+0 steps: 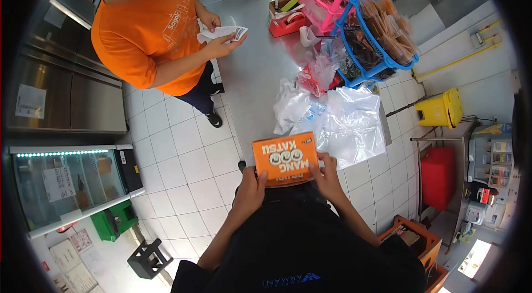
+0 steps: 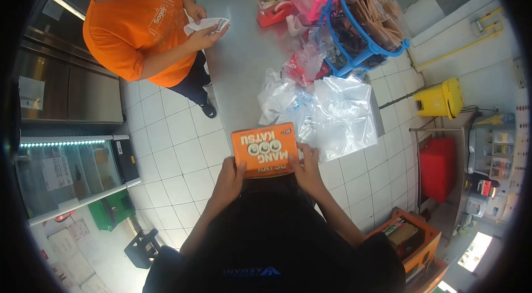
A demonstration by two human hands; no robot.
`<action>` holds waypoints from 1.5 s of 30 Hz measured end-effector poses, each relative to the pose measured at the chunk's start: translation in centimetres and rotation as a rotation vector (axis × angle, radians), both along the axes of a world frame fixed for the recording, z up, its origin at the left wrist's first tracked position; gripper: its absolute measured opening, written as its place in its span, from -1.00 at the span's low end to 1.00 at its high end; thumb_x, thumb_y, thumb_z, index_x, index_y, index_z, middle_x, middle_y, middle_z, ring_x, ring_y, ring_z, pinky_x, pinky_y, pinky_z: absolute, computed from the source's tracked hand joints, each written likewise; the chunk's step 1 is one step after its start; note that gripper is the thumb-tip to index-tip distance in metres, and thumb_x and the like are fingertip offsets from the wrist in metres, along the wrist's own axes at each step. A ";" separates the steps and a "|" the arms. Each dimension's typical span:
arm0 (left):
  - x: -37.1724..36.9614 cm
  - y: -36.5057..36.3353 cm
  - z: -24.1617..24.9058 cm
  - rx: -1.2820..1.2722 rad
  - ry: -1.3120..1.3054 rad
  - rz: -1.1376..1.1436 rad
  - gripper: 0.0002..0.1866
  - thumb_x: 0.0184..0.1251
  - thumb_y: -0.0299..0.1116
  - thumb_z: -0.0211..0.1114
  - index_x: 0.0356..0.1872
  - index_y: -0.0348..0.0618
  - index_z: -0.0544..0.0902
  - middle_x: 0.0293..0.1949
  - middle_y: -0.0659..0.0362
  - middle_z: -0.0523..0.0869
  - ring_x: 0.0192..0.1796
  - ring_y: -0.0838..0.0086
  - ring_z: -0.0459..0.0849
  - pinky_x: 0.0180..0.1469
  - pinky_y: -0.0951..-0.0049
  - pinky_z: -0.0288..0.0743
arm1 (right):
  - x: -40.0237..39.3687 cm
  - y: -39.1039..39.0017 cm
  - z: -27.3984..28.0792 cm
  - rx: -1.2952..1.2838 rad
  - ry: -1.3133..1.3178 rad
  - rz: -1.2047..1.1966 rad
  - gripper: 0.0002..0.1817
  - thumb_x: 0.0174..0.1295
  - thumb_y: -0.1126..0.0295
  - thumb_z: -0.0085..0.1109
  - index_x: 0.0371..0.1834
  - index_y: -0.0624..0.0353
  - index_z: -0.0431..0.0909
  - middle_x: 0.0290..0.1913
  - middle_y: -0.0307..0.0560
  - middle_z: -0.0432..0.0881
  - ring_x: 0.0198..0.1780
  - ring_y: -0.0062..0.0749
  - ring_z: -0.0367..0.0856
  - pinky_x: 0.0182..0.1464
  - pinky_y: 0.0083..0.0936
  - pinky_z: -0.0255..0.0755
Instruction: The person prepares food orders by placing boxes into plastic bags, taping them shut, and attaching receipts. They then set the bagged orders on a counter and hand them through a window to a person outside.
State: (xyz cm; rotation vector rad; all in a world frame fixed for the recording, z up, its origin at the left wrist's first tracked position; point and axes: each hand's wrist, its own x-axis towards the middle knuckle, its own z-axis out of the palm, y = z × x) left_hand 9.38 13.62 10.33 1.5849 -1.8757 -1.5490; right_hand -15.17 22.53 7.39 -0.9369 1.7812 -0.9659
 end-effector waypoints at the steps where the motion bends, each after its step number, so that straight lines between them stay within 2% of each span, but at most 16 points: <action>1: 0.4 0.8 -0.2 0.029 -0.006 -0.013 -0.48 0.69 -0.08 0.03 0.17 -0.49 0.41 0.07 -0.35 0.54 0.10 -0.18 0.63 0.17 0.08 0.49 | 0.3 0.8 -0.5 0.018 -0.016 -0.007 -0.49 0.56 0.20 0.10 0.43 0.22 0.29 0.24 0.20 0.20 -0.14 -0.31 0.67 -0.12 -0.51 0.70; 5: 1.0 1.4 -2.7 0.118 -0.026 -0.039 -0.49 0.65 -0.06 0.10 0.14 -0.45 0.42 0.00 -0.33 0.63 0.02 -0.11 0.69 0.10 0.10 0.54 | 0.4 1.9 -1.8 0.056 -0.042 -0.002 -0.49 0.57 0.18 0.09 0.42 0.23 0.29 0.19 0.20 0.23 -0.14 -0.30 0.66 -0.14 -0.52 0.71; 9: 1.2 -0.1 -0.1 0.184 -0.110 -0.159 -0.47 0.62 -0.04 0.15 0.15 -0.44 0.42 -0.09 -0.25 0.68 -0.02 0.04 0.73 0.04 0.15 0.58 | -1.1 1.7 -1.0 0.149 -0.079 0.109 -0.49 0.56 0.18 0.09 0.42 0.22 0.29 0.16 0.23 0.29 -0.14 -0.22 0.65 -0.09 -0.48 0.70; 11: 1.9 -0.9 0.6 0.233 -0.086 -0.200 -0.48 0.62 -0.03 0.16 0.17 -0.40 0.43 -0.12 -0.19 0.70 -0.05 0.12 0.75 0.01 0.19 0.59 | -5.6 2.0 -5.8 0.112 0.190 0.182 -0.49 0.54 0.19 0.10 0.43 0.19 0.29 0.16 0.28 0.32 -0.14 -0.14 0.65 -0.05 -0.41 0.69; 14: 3.9 -2.7 -2.7 0.073 -0.039 -0.157 -0.46 0.63 -0.01 0.14 0.27 -0.33 0.42 -0.09 -0.13 0.69 -0.05 0.21 0.72 0.01 0.25 0.59 | -7.3 -1.2 -5.1 -0.037 0.262 -0.050 -0.53 0.40 0.39 0.23 0.37 0.10 0.43 0.10 0.25 0.49 -0.12 -0.04 0.65 0.00 -0.27 0.64; 18: 2.5 -4.0 -1.6 0.023 0.056 -0.083 -0.40 0.63 0.01 0.12 0.43 -0.23 0.35 0.08 -0.11 0.59 0.06 0.21 0.66 0.07 0.28 0.58 | -7.9 -4.3 -8.4 -0.173 0.199 0.363 -0.56 0.19 0.72 0.23 0.15 0.20 0.59 0.05 0.01 0.69 -0.20 -0.27 0.73 -0.12 -0.45 0.65; 21: 2.0 -3.6 -2.5 -0.034 0.091 -0.199 -0.32 0.64 -0.01 0.12 0.56 -0.19 0.23 0.33 -0.14 0.41 0.24 0.16 0.56 0.14 0.26 0.56 | -9.7 -6.7 -11.5 -0.125 0.180 0.513 -0.65 0.17 0.70 0.25 0.04 0.22 0.67 -0.06 -0.05 0.78 -0.16 -0.24 0.75 -0.11 -0.42 0.63; 22: 1.7 -3.4 -2.4 0.007 0.086 -0.194 -0.31 0.65 -0.03 0.10 0.59 -0.19 0.17 0.41 -0.17 0.32 0.32 0.13 0.50 0.19 0.22 0.56 | -10.2 -7.6 -11.0 -0.165 0.308 0.443 -0.74 0.16 0.68 0.27 -0.09 0.23 0.71 -0.26 -0.04 0.78 -0.19 -0.20 0.75 -0.10 -0.39 0.61; 27: 1.4 -2.1 -4.9 -0.023 0.198 -0.034 -0.40 0.71 -0.08 -0.02 0.58 -0.20 0.20 0.39 -0.21 0.35 0.39 0.10 0.46 0.37 0.20 0.43 | -9.9 -14.8 -7.5 -0.379 0.394 0.115 -0.76 0.22 0.58 0.26 -0.04 0.25 0.68 0.02 0.10 0.73 0.03 0.02 0.71 0.03 -0.22 0.61; 30: 2.0 -1.8 -7.4 -0.059 0.244 0.107 -0.45 0.73 -0.09 -0.09 0.52 -0.23 0.32 0.26 -0.22 0.50 0.37 0.08 0.48 0.44 0.20 0.33 | -10.7 -17.5 -11.8 -0.405 0.479 0.347 -0.54 0.25 0.59 0.25 0.25 0.19 0.57 0.26 0.15 0.59 0.16 0.02 0.63 0.12 -0.19 0.58; 34: 4.1 -1.6 -11.4 -0.135 0.026 0.097 -0.51 0.70 -0.11 -0.01 0.43 -0.20 0.46 0.19 -0.20 0.57 0.32 0.03 0.53 0.36 0.17 0.42 | -10.4 -13.3 -8.5 -0.275 0.268 0.225 -0.17 0.22 0.65 0.24 0.61 0.02 0.24 0.42 0.22 0.35 0.22 0.01 0.59 0.27 -0.19 0.52; 35: 4.1 -1.5 -12.0 -0.122 0.035 0.128 -0.51 0.68 -0.12 0.02 0.42 -0.20 0.46 0.20 -0.19 0.57 0.31 0.04 0.55 0.33 0.16 0.45 | -10.7 -11.6 -7.5 -0.267 0.374 0.151 -0.27 0.22 0.66 0.20 0.52 0.01 0.38 0.38 0.25 0.36 0.23 0.08 0.57 0.25 -0.19 0.52; 37: 4.2 -1.0 -13.0 -0.098 0.050 0.188 -0.51 0.66 -0.12 0.08 0.42 -0.19 0.47 0.22 -0.18 0.58 0.28 0.05 0.58 0.27 0.15 0.50 | -11.1 -7.5 -8.0 -0.323 0.862 0.054 -0.59 0.28 0.64 0.19 0.18 0.08 0.58 0.28 0.11 0.35 0.05 -0.08 0.60 0.00 -0.35 0.64; 41: 3.1 -2.7 -16.9 -0.183 0.118 0.139 -0.62 0.63 -0.21 0.15 0.25 -0.25 0.62 0.10 -0.14 0.69 0.17 0.16 0.69 0.14 0.24 0.59 | -9.2 -1.4 -12.3 0.073 -0.019 0.060 -0.73 0.46 0.35 0.14 0.15 0.13 0.61 0.02 0.18 0.64 -0.03 0.04 0.71 0.04 -0.23 0.57; 43: 2.4 -4.2 -19.0 -0.176 0.119 0.026 -0.68 0.62 -0.27 0.16 0.14 -0.27 0.68 -0.02 -0.11 0.76 0.09 0.25 0.75 0.08 0.32 0.61 | -6.0 -0.5 -12.5 -0.099 0.081 0.159 -0.66 0.52 0.23 0.11 0.23 0.16 0.58 -0.08 0.14 0.76 -0.05 -0.08 0.77 0.04 -0.25 0.59; 45: 2.5 -5.3 -18.4 -0.075 0.144 -0.019 -0.72 0.62 -0.32 0.15 0.05 -0.29 0.71 -0.13 -0.05 0.79 -0.02 0.33 0.76 0.03 0.37 0.60 | -6.3 -0.6 -17.7 -0.016 0.072 0.197 -0.64 0.47 0.25 0.18 0.22 0.20 0.60 -0.03 0.13 0.78 -0.01 -0.16 0.78 0.03 -0.27 0.61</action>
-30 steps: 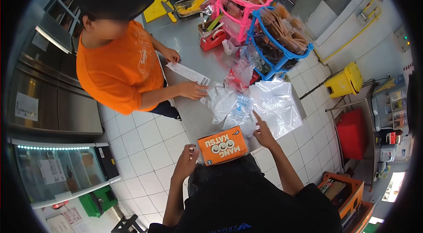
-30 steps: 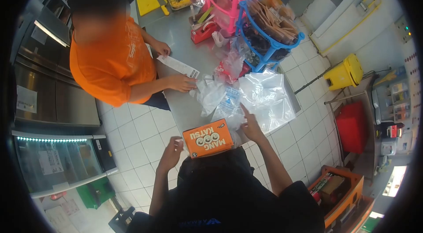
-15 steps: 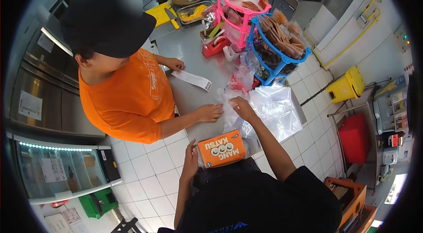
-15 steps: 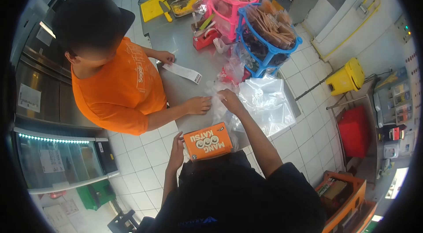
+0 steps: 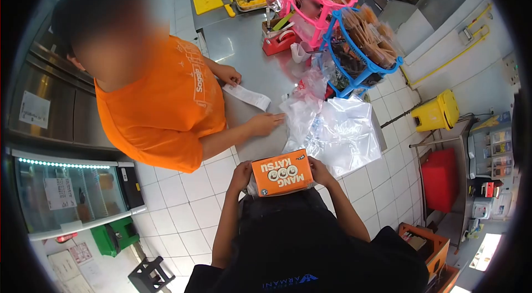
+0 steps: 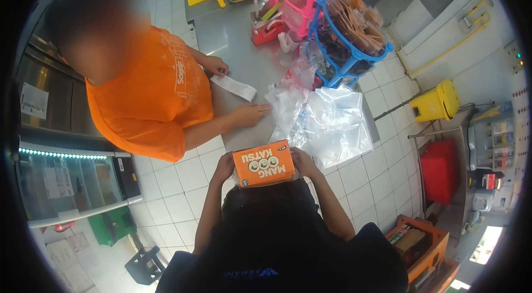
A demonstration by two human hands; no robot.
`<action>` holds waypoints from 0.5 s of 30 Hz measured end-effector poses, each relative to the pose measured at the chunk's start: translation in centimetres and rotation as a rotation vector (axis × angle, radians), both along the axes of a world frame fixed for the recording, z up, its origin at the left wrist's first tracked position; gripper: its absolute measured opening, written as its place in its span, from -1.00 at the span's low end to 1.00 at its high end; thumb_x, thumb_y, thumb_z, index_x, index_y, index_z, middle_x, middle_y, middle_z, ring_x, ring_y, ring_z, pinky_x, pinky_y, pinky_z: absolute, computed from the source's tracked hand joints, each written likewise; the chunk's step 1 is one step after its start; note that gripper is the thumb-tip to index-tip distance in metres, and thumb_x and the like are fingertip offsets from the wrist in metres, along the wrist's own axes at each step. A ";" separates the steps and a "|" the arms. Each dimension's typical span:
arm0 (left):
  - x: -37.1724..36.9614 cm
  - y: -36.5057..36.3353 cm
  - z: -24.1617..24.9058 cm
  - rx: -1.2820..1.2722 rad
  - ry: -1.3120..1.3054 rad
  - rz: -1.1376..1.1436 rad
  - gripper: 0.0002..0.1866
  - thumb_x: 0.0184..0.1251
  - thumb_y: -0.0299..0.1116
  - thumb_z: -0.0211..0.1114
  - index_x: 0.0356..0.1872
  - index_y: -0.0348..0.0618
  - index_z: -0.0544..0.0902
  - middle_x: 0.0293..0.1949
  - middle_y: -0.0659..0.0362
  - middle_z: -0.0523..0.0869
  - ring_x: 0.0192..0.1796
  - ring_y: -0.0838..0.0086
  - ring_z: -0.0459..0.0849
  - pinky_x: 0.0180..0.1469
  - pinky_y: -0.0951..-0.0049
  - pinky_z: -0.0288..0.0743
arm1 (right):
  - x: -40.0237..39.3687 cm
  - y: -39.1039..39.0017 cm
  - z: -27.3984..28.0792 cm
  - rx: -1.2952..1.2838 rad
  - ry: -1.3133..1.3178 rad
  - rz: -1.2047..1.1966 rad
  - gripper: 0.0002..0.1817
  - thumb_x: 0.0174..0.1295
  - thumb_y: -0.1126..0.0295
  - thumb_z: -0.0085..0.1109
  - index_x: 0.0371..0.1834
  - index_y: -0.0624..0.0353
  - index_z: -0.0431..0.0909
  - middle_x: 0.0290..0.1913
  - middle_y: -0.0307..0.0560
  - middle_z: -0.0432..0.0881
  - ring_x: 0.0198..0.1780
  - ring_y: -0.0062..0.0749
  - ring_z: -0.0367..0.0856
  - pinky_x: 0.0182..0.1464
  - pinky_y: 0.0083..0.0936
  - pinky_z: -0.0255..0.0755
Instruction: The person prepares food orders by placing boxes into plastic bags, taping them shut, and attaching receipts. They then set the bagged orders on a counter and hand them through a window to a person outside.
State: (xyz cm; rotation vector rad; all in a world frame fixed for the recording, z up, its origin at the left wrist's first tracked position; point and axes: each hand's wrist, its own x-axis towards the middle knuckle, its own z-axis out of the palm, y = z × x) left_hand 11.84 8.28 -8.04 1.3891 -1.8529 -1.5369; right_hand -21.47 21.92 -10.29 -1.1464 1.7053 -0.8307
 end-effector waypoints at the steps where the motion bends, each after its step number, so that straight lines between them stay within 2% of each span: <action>1: 0.0 -0.8 0.6 0.043 0.008 -0.029 -0.73 0.62 -0.34 0.15 0.01 -0.31 0.72 -0.19 -0.02 0.81 -0.08 0.37 0.76 0.00 0.40 0.60 | 0.1 -0.3 -1.8 -0.001 -0.036 -0.014 -0.65 0.45 0.26 0.19 0.19 0.20 0.62 -0.06 0.12 0.79 -0.03 -0.16 0.78 0.02 -0.27 0.61; 2: 0.0 -1.4 0.7 0.092 0.003 -0.048 -0.74 0.62 -0.34 0.15 0.00 -0.32 0.71 -0.20 0.01 0.81 -0.11 0.41 0.75 -0.01 0.41 0.59 | 0.3 -0.4 -2.7 0.000 -0.073 -0.025 -0.66 0.44 0.26 0.20 0.15 0.21 0.63 -0.09 0.11 0.79 -0.05 -0.16 0.79 0.01 -0.27 0.61; 4: 0.0 -1.9 0.3 0.197 -0.005 -0.077 -0.75 0.62 -0.36 0.14 -0.03 -0.34 0.70 -0.23 0.08 0.81 -0.17 0.47 0.72 -0.04 0.42 0.58 | 0.1 -1.2 -2.4 0.068 0.038 0.010 -0.70 0.43 0.27 0.21 0.08 0.22 0.66 -0.13 0.10 0.79 -0.08 -0.16 0.79 -0.01 -0.28 0.61; 8: -1.2 -2.2 -0.6 0.161 0.015 -0.033 -0.73 0.64 -0.30 0.13 -0.07 -0.34 0.64 -0.28 0.19 0.73 -0.22 0.55 0.61 -0.10 0.42 0.54 | -0.2 -3.5 -0.2 0.019 0.127 0.008 -0.74 0.42 0.28 0.20 0.00 0.23 0.65 -0.21 0.10 0.78 -0.13 -0.17 0.78 -0.04 -0.29 0.61; 10: -2.0 -2.1 -0.7 0.234 0.038 0.023 -0.72 0.65 -0.25 0.13 -0.07 -0.31 0.62 -0.31 0.23 0.68 -0.23 0.56 0.57 -0.12 0.44 0.52 | 0.6 -4.0 1.4 0.073 0.109 -0.095 -0.74 0.44 0.30 0.18 0.04 0.22 0.63 -0.21 0.11 0.77 -0.13 -0.17 0.78 -0.05 -0.31 0.61; 11: -2.3 -1.7 -0.5 0.271 0.108 0.067 -0.68 0.67 -0.16 0.12 -0.09 -0.25 0.60 -0.33 0.27 0.61 -0.26 0.58 0.50 -0.16 0.42 0.50 | 1.0 -4.1 2.0 0.101 0.099 -0.145 -0.73 0.45 0.30 0.17 0.06 0.22 0.62 -0.22 0.12 0.77 -0.13 -0.17 0.78 -0.05 -0.32 0.61; 14: -2.3 -1.8 -1.9 0.388 0.147 0.072 -0.62 0.67 -0.05 0.11 -0.08 -0.22 0.61 -0.22 0.21 0.69 -0.15 0.53 0.58 -0.03 0.42 0.52 | 0.8 -3.5 -1.7 0.076 -0.011 -0.113 -0.70 0.45 0.51 0.12 0.21 0.22 0.58 -0.20 -0.15 0.77 -0.22 -0.55 0.64 -0.11 -0.52 0.56; 15: -2.4 -2.0 -1.0 0.414 0.157 0.082 -0.58 0.67 -0.01 0.10 -0.03 -0.23 0.62 -0.16 0.18 0.70 -0.08 0.50 0.60 0.05 0.41 0.50 | 0.4 -3.6 -1.6 0.122 -0.097 -0.069 -0.67 0.45 0.52 0.12 0.24 0.23 0.57 -0.17 -0.14 0.77 -0.18 -0.55 0.65 -0.08 -0.52 0.56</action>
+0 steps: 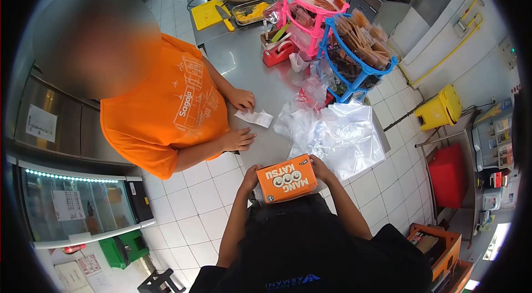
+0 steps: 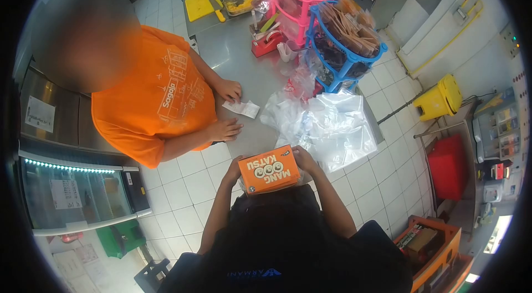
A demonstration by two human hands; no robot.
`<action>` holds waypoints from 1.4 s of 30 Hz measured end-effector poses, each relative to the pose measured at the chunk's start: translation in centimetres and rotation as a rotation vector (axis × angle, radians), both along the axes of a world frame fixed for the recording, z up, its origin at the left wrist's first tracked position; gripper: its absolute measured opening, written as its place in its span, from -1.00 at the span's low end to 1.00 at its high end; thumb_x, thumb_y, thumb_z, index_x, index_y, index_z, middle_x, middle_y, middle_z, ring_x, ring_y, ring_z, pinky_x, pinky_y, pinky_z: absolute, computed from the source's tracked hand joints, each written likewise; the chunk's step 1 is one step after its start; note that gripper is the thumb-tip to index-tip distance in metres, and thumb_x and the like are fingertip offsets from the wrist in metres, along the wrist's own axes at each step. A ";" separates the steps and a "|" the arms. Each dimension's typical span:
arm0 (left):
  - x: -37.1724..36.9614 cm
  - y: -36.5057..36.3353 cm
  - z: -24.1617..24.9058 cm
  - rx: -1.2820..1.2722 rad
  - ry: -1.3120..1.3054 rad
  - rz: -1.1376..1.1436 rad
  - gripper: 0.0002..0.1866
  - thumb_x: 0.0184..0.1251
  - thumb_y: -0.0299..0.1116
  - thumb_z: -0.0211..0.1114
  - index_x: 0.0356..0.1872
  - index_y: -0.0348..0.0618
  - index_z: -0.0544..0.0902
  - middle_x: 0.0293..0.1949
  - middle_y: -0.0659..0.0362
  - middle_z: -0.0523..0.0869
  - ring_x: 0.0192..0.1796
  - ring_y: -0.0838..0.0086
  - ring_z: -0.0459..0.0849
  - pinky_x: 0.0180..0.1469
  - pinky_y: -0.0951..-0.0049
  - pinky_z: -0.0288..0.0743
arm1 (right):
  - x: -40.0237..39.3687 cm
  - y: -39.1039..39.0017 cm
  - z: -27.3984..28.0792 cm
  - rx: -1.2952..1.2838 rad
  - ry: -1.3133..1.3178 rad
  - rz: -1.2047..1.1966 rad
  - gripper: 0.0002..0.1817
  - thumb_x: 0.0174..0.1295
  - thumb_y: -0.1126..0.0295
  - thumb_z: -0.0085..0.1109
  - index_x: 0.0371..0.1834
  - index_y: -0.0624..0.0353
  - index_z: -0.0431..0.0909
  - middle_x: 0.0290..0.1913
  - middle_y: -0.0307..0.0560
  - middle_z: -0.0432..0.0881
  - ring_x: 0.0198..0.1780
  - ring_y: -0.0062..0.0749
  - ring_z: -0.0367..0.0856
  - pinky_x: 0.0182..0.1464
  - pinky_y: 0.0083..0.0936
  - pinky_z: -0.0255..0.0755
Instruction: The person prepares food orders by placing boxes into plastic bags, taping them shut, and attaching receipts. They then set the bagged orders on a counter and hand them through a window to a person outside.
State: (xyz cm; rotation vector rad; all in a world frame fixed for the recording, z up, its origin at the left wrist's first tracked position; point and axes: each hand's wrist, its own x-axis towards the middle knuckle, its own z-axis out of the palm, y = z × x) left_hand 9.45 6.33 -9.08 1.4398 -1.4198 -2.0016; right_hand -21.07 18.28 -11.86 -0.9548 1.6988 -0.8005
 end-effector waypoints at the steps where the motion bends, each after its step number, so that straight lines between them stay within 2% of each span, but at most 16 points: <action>1: -0.4 -0.4 2.0 0.028 0.009 0.009 -0.54 0.66 0.02 0.09 0.01 -0.24 0.63 -0.10 0.16 0.71 -0.01 0.47 0.62 0.12 0.40 0.49 | -0.5 -0.3 0.4 0.042 -0.091 0.039 -0.65 0.44 0.53 0.13 0.27 0.23 0.56 -0.14 -0.13 0.77 -0.14 -0.54 0.65 -0.06 -0.53 0.56; 5: -1.1 -3.7 5.1 -0.052 0.181 -0.269 -0.36 0.63 0.15 0.07 0.26 -0.28 0.64 0.18 0.07 0.71 0.28 0.35 0.60 0.40 0.34 0.38 | -2.7 -0.3 0.8 0.018 -0.173 0.289 -0.70 0.46 0.32 0.23 0.18 0.16 0.58 -0.14 0.01 0.81 -0.11 -0.40 0.74 -0.10 -0.39 0.60; 8: -3.4 -5.6 9.0 0.233 0.286 -0.424 -0.34 0.61 0.13 0.10 0.37 -0.29 0.58 0.24 0.08 0.70 0.28 0.37 0.62 0.41 0.36 0.39 | -2.1 -0.9 0.4 -0.010 0.065 0.254 -0.69 0.31 0.31 0.35 0.09 0.09 0.68 -0.20 0.04 0.81 -0.21 -0.28 0.77 -0.12 -0.34 0.64; 11: -5.3 -6.5 8.3 0.394 0.098 -0.637 -0.37 0.59 0.06 0.15 0.37 -0.29 0.58 0.27 0.07 0.70 0.26 0.43 0.64 0.39 0.43 0.42 | -1.8 -2.0 1.7 -0.033 0.339 0.279 -0.73 0.19 0.32 0.41 -0.05 0.08 0.76 -0.23 0.08 0.79 -0.23 -0.10 0.78 -0.07 -0.26 0.66; 14: -5.4 -6.3 7.1 0.110 0.220 -0.858 -0.36 0.58 0.10 0.14 0.37 -0.25 0.59 0.17 0.11 0.76 0.16 0.51 0.66 0.30 0.48 0.47 | -1.7 -2.7 1.2 -0.100 0.375 0.232 -0.78 0.20 0.32 0.41 -0.15 0.17 0.75 -0.27 0.06 0.79 -0.24 -0.15 0.77 -0.09 -0.30 0.64; 17: -6.2 -5.5 7.3 0.222 0.088 -0.840 -0.41 0.56 0.06 0.19 0.33 -0.22 0.65 0.15 0.12 0.77 0.17 0.49 0.66 0.30 0.49 0.46 | -0.8 -2.7 0.8 -0.185 0.281 0.077 -0.80 0.24 0.32 0.40 -0.24 0.25 0.72 -0.32 0.01 0.78 -0.30 -0.33 0.75 -0.17 -0.40 0.61; 21: -6.3 -4.6 9.5 0.238 0.060 -0.731 -0.53 0.56 -0.08 0.22 0.23 -0.25 0.72 0.16 0.08 0.78 0.19 0.44 0.67 0.33 0.45 0.46 | -0.3 -1.5 1.9 -0.165 0.239 -0.023 -0.80 0.41 0.32 0.23 -0.11 0.25 0.61 -0.26 0.00 0.74 -0.22 -0.30 0.71 -0.10 -0.38 0.57; 24: -4.4 -4.6 8.2 -0.043 0.048 -0.610 -0.51 0.60 -0.03 0.17 0.19 -0.25 0.73 0.10 0.04 0.80 0.14 0.35 0.70 0.29 0.37 0.48 | -0.2 0.1 3.0 -0.191 0.177 -0.140 -0.77 0.49 0.27 0.13 -0.01 0.22 0.53 -0.18 0.08 0.73 -0.12 -0.12 0.72 -0.02 -0.29 0.56; 27: -1.3 -3.1 7.8 -0.813 -0.260 -0.435 -0.44 0.62 0.07 0.10 0.21 -0.25 0.65 0.02 -0.04 0.78 0.17 0.29 0.67 0.29 0.29 0.46 | -0.1 1.9 3.8 -0.218 0.085 -0.253 -0.73 0.54 0.22 0.06 0.08 0.19 0.45 -0.19 0.05 0.68 -0.17 -0.09 0.65 -0.02 -0.27 0.52; 29: 0.4 -1.9 6.6 -0.498 -0.253 -0.386 -0.53 0.62 0.02 0.15 0.16 -0.22 0.63 -0.09 -0.08 0.78 0.06 0.16 0.71 0.18 0.26 0.52 | 0.5 3.2 3.3 -0.237 0.011 -0.279 -0.69 0.54 0.20 0.07 0.12 0.18 0.40 -0.19 0.05 0.65 -0.21 -0.06 0.61 -0.02 -0.25 0.50; 30: 1.2 -1.3 6.2 -0.344 -0.248 -0.351 -0.57 0.62 -0.01 0.17 0.13 -0.20 0.62 -0.15 -0.09 0.78 0.01 0.09 0.73 0.12 0.24 0.55 | 0.9 4.0 2.5 -0.281 0.167 -0.209 -0.67 0.53 0.18 0.08 0.14 0.19 0.38 -0.18 0.06 0.65 -0.21 -0.06 0.61 -0.02 -0.24 0.50; 32: 1.8 0.0 6.0 -0.355 -0.279 -0.308 -0.62 0.61 -0.06 0.19 0.10 -0.18 0.60 -0.24 -0.10 0.75 -0.10 0.09 0.74 0.00 0.20 0.57 | 1.6 5.5 0.4 -0.377 0.480 -0.065 -0.62 0.52 0.15 0.10 0.16 0.20 0.35 -0.16 0.08 0.64 -0.22 -0.05 0.60 -0.01 -0.22 0.50; 34: 2.4 1.2 5.7 -0.405 -0.316 -0.290 -0.69 0.62 -0.12 0.20 0.08 -0.15 0.57 -0.43 -0.05 0.67 -0.35 0.17 0.70 -0.24 0.20 0.53 | 2.0 6.8 2.4 -0.175 0.395 -0.036 -0.56 0.50 0.11 0.13 0.17 0.22 0.33 -0.18 0.14 0.64 -0.20 -0.01 0.61 -0.02 -0.22 0.50; 36: 2.7 2.8 5.6 -0.407 -0.317 -0.207 -0.68 0.62 -0.12 0.21 0.11 -0.15 0.55 -0.51 0.01 0.61 -0.43 0.27 0.63 -0.32 0.23 0.46 | 2.0 7.5 4.1 0.120 0.258 -0.012 -0.49 0.46 0.06 0.18 0.15 0.29 0.35 -0.17 0.28 0.65 -0.14 0.10 0.66 -0.03 -0.16 0.51; 39: 2.0 5.0 7.4 -0.345 -0.294 -0.038 -0.66 0.61 -0.14 0.22 0.14 -0.17 0.55 -0.56 0.12 0.52 -0.50 0.44 0.48 -0.41 0.32 0.35 | 2.8 7.8 7.4 0.190 0.135 -0.051 -0.50 0.43 0.08 0.21 0.07 0.35 0.41 -0.13 0.35 0.66 -0.07 0.18 0.69 -0.02 -0.10 0.51; 42: 3.7 7.8 3.8 -0.287 -0.299 0.076 -0.63 0.55 -0.15 0.30 0.13 -0.22 0.56 -0.48 0.14 0.58 -0.44 0.48 0.52 -0.36 0.35 0.41 | 3.4 9.3 6.3 0.052 0.136 -0.097 -0.55 0.41 0.13 0.23 0.03 0.36 0.46 -0.13 0.32 0.67 -0.05 0.16 0.70 0.01 -0.11 0.52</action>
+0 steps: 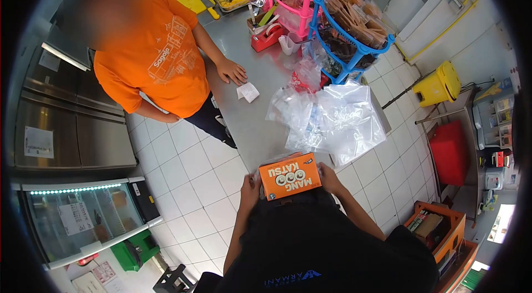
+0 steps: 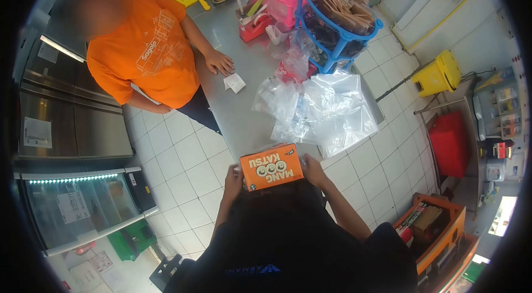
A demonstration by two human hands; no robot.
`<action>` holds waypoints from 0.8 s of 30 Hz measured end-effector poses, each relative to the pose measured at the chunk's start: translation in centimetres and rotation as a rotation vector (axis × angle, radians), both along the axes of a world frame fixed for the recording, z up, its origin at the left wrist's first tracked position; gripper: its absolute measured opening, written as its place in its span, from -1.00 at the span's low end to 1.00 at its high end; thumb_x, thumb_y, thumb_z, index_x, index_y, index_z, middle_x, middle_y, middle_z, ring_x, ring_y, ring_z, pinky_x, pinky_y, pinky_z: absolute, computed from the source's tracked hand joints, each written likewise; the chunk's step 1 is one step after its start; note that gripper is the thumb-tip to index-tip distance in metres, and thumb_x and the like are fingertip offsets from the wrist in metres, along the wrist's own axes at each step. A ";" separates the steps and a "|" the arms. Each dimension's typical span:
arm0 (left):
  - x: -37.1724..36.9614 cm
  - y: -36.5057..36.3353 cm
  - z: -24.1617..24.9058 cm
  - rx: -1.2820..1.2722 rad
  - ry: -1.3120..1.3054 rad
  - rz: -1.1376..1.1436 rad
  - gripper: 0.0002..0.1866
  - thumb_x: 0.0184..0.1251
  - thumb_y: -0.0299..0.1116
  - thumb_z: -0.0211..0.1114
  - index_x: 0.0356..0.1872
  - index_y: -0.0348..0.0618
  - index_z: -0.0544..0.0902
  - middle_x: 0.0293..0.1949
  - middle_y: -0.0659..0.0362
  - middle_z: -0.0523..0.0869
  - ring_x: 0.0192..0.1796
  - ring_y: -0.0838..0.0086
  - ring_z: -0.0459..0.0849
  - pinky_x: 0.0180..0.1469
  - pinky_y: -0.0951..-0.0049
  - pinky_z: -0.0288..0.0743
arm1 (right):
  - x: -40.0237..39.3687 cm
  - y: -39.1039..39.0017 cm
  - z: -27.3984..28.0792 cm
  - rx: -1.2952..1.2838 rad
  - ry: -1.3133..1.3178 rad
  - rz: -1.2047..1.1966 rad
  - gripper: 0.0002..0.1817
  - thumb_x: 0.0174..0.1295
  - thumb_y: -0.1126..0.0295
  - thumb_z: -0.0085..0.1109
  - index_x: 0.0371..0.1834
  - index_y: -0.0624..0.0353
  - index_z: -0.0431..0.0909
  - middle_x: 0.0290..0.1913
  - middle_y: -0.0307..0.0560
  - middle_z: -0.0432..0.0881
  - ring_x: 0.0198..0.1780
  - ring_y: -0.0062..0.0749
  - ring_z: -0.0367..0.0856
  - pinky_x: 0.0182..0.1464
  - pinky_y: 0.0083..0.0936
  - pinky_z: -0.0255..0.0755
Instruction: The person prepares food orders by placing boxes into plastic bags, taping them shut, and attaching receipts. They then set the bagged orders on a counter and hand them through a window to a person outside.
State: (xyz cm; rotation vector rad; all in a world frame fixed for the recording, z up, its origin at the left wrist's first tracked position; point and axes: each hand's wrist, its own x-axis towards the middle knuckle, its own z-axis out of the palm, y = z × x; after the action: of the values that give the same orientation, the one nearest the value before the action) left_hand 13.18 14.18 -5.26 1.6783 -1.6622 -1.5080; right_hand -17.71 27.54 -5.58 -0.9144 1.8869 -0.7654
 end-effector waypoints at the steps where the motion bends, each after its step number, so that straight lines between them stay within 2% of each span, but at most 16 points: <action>1: 0.9 0.5 0.0 0.015 -0.030 -0.076 -0.62 0.52 -0.16 0.33 0.12 -0.23 0.56 -0.46 0.12 0.60 -0.41 0.47 0.54 -0.32 0.36 0.44 | 0.0 0.5 -0.3 0.050 0.005 0.018 -0.55 0.39 0.14 0.24 0.04 0.36 0.47 -0.10 0.32 0.67 -0.03 0.15 0.69 0.04 -0.13 0.52; 3: 2.1 0.8 0.1 0.033 -0.091 -0.221 -0.61 0.47 -0.19 0.37 0.10 -0.26 0.57 -0.41 0.09 0.65 -0.36 0.47 0.59 -0.25 0.37 0.50 | -0.3 1.2 -0.9 0.142 0.017 0.060 -0.55 0.37 0.16 0.26 0.06 0.36 0.49 -0.06 0.32 0.66 0.02 0.13 0.68 0.09 -0.17 0.52; 4: 2.3 1.0 0.0 0.047 -0.080 -0.228 -0.62 0.45 -0.22 0.38 0.10 -0.27 0.58 -0.38 0.08 0.67 -0.33 0.46 0.62 -0.21 0.38 0.52 | -0.4 1.6 -1.1 0.130 0.048 0.068 -0.36 0.25 0.28 0.43 0.33 0.37 0.44 0.10 0.14 0.68 0.14 -0.21 0.64 0.21 -0.37 0.49; 7: 3.0 1.6 0.6 0.099 -0.059 -0.233 -0.63 0.40 -0.30 0.38 0.08 -0.31 0.58 -0.30 0.06 0.72 -0.24 0.43 0.68 -0.11 0.38 0.57 | -0.6 1.5 -0.2 0.138 -0.226 0.058 -0.20 0.23 0.29 0.47 0.45 0.39 0.27 0.27 0.13 0.58 0.30 -0.20 0.55 0.35 -0.30 0.42; 11: 2.1 1.6 0.6 0.168 0.042 -0.181 -0.60 0.32 -0.36 0.40 0.12 -0.29 0.56 -0.15 0.06 0.74 -0.12 0.40 0.72 -0.02 0.36 0.58 | 0.0 2.8 -3.2 0.112 -0.296 0.043 -0.06 0.23 0.31 0.49 0.54 0.35 0.06 0.42 0.13 0.43 0.46 -0.18 0.41 0.48 -0.25 0.29; 13: 2.0 1.2 -0.1 0.169 0.029 -0.210 -0.57 0.30 -0.36 0.42 0.13 -0.27 0.56 -0.12 0.05 0.75 -0.10 0.38 0.72 -0.01 0.34 0.58 | 1.0 2.1 -1.1 0.081 -0.400 0.051 -0.02 0.24 0.30 0.50 0.57 0.30 0.00 0.46 0.12 0.37 0.51 -0.16 0.35 0.52 -0.26 0.24; 16: 1.1 1.5 3.1 0.228 0.171 -0.195 -0.59 0.39 -0.23 0.35 0.13 -0.26 0.56 -0.06 0.03 0.74 0.02 0.31 0.70 0.10 0.24 0.56 | 1.8 2.3 -2.7 0.051 -0.406 -0.114 -0.12 0.31 0.29 0.42 0.57 0.25 0.06 0.46 0.12 0.37 0.53 -0.16 0.31 0.54 -0.27 0.21; 17: 1.2 1.3 3.1 0.181 0.176 -0.226 -0.60 0.37 -0.27 0.36 0.12 -0.26 0.54 -0.08 0.04 0.74 -0.04 0.33 0.70 0.05 0.27 0.59 | 2.2 2.3 -2.6 0.048 -0.399 -0.161 -0.15 0.34 0.28 0.39 0.57 0.24 0.07 0.47 0.11 0.36 0.54 -0.16 0.31 0.54 -0.27 0.21; 19: 2.0 1.6 3.0 0.100 0.184 -0.285 -0.61 0.34 -0.36 0.38 0.11 -0.26 0.51 -0.11 0.05 0.73 -0.15 0.36 0.72 -0.06 0.32 0.64 | 2.2 3.2 -2.2 0.018 -0.255 -0.074 -0.38 0.41 0.30 0.28 0.44 0.22 0.24 0.33 0.04 0.47 0.43 -0.24 0.43 0.45 -0.31 0.32; 20: 2.2 1.3 3.1 0.250 0.198 -0.213 -0.64 0.38 -0.36 0.34 0.10 -0.26 0.50 -0.11 0.06 0.72 -0.19 0.38 0.71 -0.12 0.34 0.64 | 2.1 3.3 -1.7 0.006 -0.184 -0.032 -0.49 0.45 0.31 0.23 0.38 0.21 0.33 0.27 0.01 0.53 0.37 -0.28 0.48 0.40 -0.34 0.38; 22: 2.8 1.0 3.2 0.554 0.220 -0.063 -0.71 0.45 -0.37 0.27 0.07 -0.26 0.49 -0.12 0.06 0.69 -0.26 0.43 0.69 -0.24 0.38 0.64 | 1.0 3.4 -1.5 0.052 -0.244 -0.100 -0.61 0.50 0.25 0.15 0.22 0.28 0.41 0.06 0.03 0.59 0.13 -0.30 0.57 0.19 -0.36 0.45; 23: 3.1 1.3 3.2 0.565 0.233 -0.036 -0.74 0.47 -0.38 0.24 0.06 -0.26 0.48 -0.15 0.07 0.68 -0.31 0.44 0.67 -0.29 0.40 0.63 | 0.6 3.5 -1.4 0.070 -0.270 -0.131 -0.64 0.53 0.22 0.11 0.15 0.31 0.45 -0.05 0.04 0.63 0.01 -0.32 0.61 0.09 -0.38 0.49; 24: 3.2 1.5 3.4 0.570 0.250 -0.008 -0.76 0.50 -0.38 0.20 0.05 -0.26 0.48 -0.18 0.08 0.67 -0.36 0.45 0.65 -0.34 0.41 0.61 | 1.0 3.5 -1.4 -0.009 -0.224 -0.237 -0.76 0.54 0.29 0.09 -0.21 0.24 0.43 -0.31 -0.16 0.50 -0.23 -0.52 0.47 -0.14 -0.44 0.43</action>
State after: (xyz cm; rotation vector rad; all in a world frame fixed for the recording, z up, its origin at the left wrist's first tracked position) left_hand 16.39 15.67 -1.87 1.6349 -1.1752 -2.2394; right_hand -16.74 31.00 -6.96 -0.5890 1.8114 -0.9760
